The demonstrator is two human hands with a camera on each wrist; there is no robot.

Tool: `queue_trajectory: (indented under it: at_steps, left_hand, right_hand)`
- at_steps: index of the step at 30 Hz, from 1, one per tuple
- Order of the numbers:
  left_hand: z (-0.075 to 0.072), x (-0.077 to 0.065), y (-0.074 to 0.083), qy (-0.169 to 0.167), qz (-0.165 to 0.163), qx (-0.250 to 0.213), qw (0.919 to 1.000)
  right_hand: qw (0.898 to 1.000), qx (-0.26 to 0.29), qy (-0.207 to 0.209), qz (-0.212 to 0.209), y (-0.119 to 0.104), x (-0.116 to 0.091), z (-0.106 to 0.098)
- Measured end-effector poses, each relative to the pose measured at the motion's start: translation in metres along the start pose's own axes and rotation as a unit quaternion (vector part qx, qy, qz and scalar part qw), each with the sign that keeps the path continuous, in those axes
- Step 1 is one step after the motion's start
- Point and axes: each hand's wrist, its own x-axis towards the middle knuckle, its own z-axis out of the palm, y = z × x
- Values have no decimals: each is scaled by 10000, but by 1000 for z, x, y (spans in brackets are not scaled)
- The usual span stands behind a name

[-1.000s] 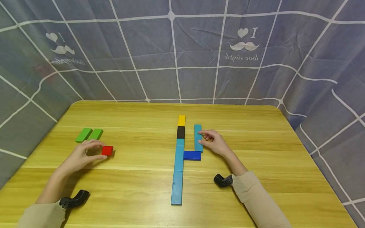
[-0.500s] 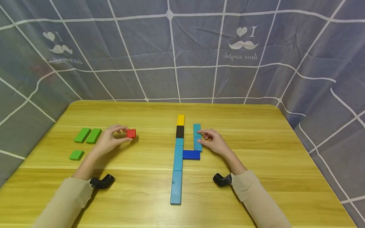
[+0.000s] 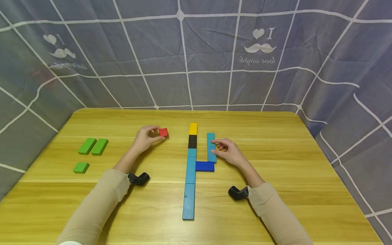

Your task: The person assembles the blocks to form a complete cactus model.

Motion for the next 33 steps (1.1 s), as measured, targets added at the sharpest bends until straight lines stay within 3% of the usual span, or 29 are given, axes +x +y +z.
queue_trajectory:
  at_steps: [18,33]
  left_hand:
    - [46,40,10,142,-569,235,9980]
    - [65,60,20,13,-704,488,9963]
  right_hand:
    - [10000,26,57,-3,1,-3,3]
    - [10000,42,58,-2,1,-4,5]
